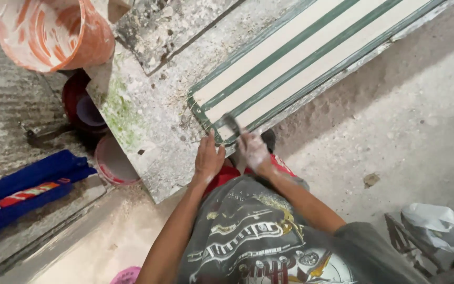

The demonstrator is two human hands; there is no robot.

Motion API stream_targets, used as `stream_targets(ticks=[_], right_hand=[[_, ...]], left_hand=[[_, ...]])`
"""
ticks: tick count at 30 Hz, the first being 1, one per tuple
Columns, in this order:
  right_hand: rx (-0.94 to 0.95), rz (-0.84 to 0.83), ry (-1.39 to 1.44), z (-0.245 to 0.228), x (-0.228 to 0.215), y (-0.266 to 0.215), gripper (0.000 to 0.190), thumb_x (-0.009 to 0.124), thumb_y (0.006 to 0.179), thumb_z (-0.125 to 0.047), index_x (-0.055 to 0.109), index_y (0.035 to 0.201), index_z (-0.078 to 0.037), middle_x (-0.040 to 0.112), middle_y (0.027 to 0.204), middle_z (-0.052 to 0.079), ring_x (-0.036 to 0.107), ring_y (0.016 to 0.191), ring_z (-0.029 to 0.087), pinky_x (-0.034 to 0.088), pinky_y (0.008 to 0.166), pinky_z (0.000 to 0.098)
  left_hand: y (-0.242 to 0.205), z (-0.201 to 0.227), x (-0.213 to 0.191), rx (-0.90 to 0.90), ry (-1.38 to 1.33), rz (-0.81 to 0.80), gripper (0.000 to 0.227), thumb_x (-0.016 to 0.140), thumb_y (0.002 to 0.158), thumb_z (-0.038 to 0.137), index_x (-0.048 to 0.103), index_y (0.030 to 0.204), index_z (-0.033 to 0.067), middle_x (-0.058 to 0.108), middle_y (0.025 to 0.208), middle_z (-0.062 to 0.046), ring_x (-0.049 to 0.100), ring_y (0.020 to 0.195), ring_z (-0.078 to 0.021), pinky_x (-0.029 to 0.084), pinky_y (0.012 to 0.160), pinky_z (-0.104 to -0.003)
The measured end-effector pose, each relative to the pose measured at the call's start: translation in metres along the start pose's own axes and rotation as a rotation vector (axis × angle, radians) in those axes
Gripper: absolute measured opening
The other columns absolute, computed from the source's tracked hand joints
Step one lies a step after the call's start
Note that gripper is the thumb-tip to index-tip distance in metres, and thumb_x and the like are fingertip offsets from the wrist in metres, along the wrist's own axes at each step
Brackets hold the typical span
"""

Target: Scraping and smoothing the edges of a decorative plaster trim piece using a putty knife.

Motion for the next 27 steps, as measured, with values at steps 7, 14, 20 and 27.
stream_targets(ticks=[7, 14, 20, 27], right_hand=[[0.04, 0.015, -0.017, -0.008, 0.005, -0.002, 0.043, 0.043, 0.105, -0.047, 0.051, 0.144, -0.032, 0.058, 0.119, 0.011, 0.071, 0.098, 0.044, 0.062, 0.085, 0.0544], [0.04, 0.068, -0.003, 0.001, -0.014, 0.011, 0.041, 0.042, 0.107, -0.045, 0.05, 0.144, -0.029, 0.058, 0.114, 0.013, 0.072, 0.092, 0.046, 0.063, 0.079, 0.0543], [-0.05, -0.11, 0.066, -0.007, 0.002, 0.011, 0.044, 0.048, 0.102, -0.053, 0.053, 0.141, -0.034, 0.057, 0.122, 0.013, 0.069, 0.101, 0.05, 0.061, 0.088, 0.0571], [0.041, -0.028, 0.107, -0.003, -0.024, 0.03, 0.041, 0.044, 0.105, -0.046, 0.051, 0.143, -0.029, 0.055, 0.121, 0.016, 0.068, 0.098, 0.054, 0.059, 0.089, 0.0601]], left_hand=[[-0.005, 0.008, -0.009, -0.015, 0.04, -0.005, 0.065, 0.058, 0.093, 0.03, 0.048, 0.149, -0.001, 0.055, 0.126, -0.025, 0.065, 0.107, -0.0505, 0.058, 0.084, -0.053], [-0.002, 0.018, -0.004, -0.041, 0.056, -0.035, 0.066, 0.059, 0.094, 0.03, 0.045, 0.151, -0.001, 0.053, 0.128, -0.027, 0.064, 0.11, -0.0514, 0.059, 0.082, -0.054], [-0.005, 0.016, 0.006, -0.029, 0.107, -0.006, 0.066, 0.055, 0.097, 0.03, 0.04, 0.154, 0.0027, 0.052, 0.126, -0.024, 0.065, 0.107, -0.0466, 0.062, 0.079, -0.052], [0.006, 0.01, 0.022, -0.034, 0.141, 0.06, 0.069, 0.058, 0.092, 0.033, 0.043, 0.151, 0.0012, 0.053, 0.128, -0.028, 0.063, 0.109, -0.0524, 0.06, 0.083, -0.058]])
Point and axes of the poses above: each hand's wrist, its own y-axis towards the middle knuckle, its own x-axis out of the palm, z = x × y, the point moved 6 cm from there along y, towards the middle knuckle
